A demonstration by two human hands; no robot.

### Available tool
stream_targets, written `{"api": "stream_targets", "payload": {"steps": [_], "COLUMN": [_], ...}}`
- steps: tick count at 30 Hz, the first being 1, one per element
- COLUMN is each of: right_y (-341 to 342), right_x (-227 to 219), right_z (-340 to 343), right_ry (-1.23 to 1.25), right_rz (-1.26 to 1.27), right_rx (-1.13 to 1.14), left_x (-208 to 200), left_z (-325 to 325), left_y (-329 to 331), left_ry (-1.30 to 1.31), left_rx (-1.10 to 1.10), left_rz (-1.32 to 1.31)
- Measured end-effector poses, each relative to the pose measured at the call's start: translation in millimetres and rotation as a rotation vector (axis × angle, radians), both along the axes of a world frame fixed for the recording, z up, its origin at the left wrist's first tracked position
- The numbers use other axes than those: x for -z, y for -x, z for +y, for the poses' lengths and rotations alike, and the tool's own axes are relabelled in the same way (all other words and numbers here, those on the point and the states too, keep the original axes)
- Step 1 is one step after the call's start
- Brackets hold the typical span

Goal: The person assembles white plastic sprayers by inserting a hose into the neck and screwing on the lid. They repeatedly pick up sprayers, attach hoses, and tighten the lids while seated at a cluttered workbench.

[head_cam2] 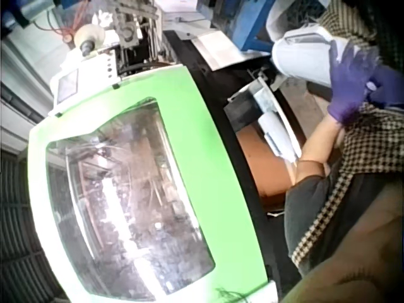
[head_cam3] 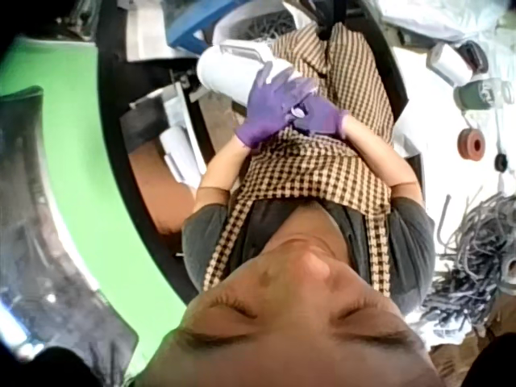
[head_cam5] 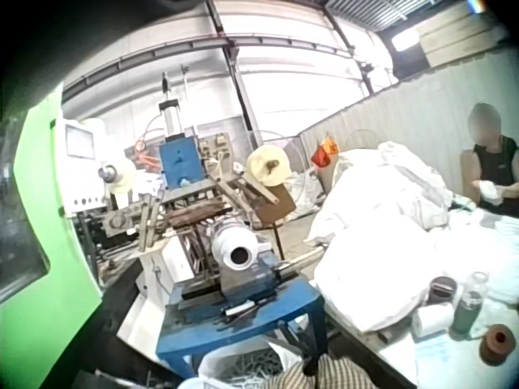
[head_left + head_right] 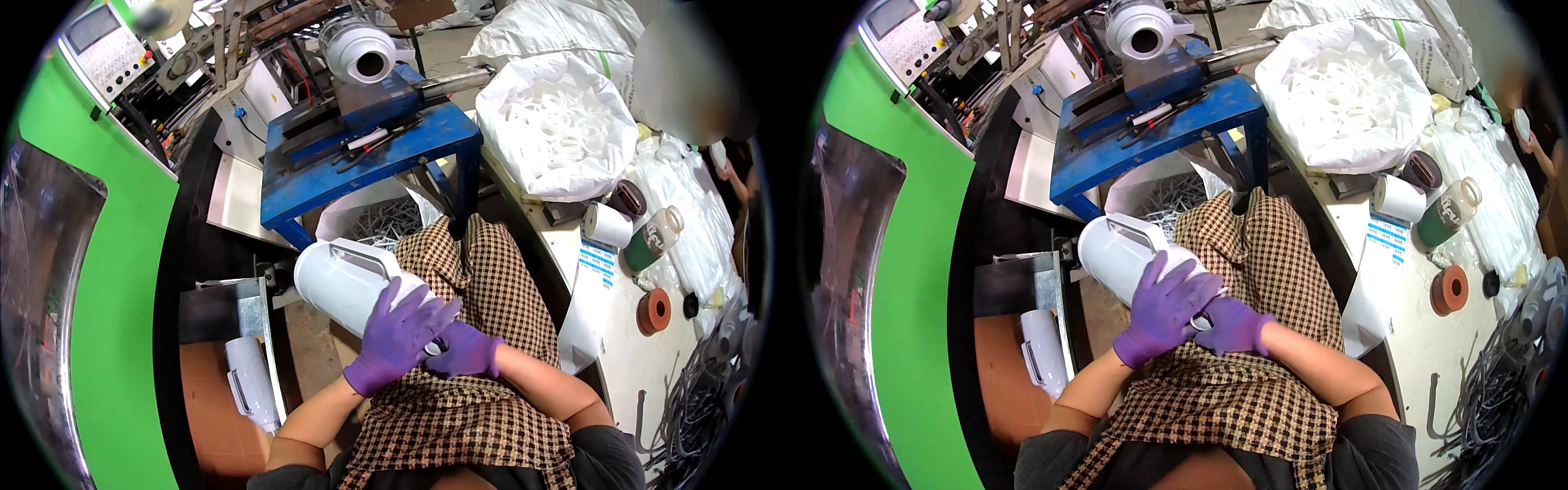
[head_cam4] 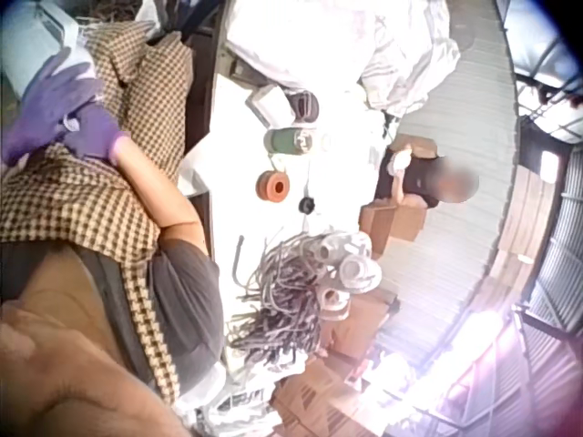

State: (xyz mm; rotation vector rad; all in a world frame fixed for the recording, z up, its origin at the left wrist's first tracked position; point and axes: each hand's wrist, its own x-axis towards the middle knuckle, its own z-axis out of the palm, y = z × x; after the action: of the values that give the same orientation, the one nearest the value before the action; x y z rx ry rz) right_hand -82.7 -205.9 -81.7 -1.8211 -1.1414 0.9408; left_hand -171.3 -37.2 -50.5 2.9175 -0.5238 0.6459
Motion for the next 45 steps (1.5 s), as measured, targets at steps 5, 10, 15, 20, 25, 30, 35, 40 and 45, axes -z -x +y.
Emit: {"api": "stream_targets", "payload": {"steps": [5,10,15,20,25,30,35,40,45], "right_y": [-12,-13,-71,-113,-130,-140,-115,-125,-171], "right_x": [-34,-51,-26,19,71,86,52,-34,-87], "right_z": [20,17,-105,-252,-299,-301,-270,-193,-67], "right_ry": [-0.729,-0.367,-0.619,-0.138,0.11,0.1,-0.115,-0.413,-0.511], "right_rz": [0.283,0.292,-0.342,-0.748,-0.625,-0.64,-0.838,-0.691,-0.532], "right_rx": [-0.119,0.132,0.315,1.121,1.216,1.278,1.301,0.994,0.462], "left_x": [16,24,13,-2,-29,-27,10,36,42], "left_z": [25,81,143,138,77,17,-34,-57,-55], "left_y": [-22,-70,-66,-51,-42,-16,-12,-16,-18], "left_ry": [0.006,0.288,1.196,1.179,0.559,0.064,0.008,-0.45,-0.476], "left_rx": [-0.093,-0.187,-0.311,-0.268,-0.285,-0.044,0.339,0.686,0.726], "left_rz": [-0.238,-0.344,-0.503,-0.63,-0.621,-0.327,-0.191,-0.087,-0.024]}}
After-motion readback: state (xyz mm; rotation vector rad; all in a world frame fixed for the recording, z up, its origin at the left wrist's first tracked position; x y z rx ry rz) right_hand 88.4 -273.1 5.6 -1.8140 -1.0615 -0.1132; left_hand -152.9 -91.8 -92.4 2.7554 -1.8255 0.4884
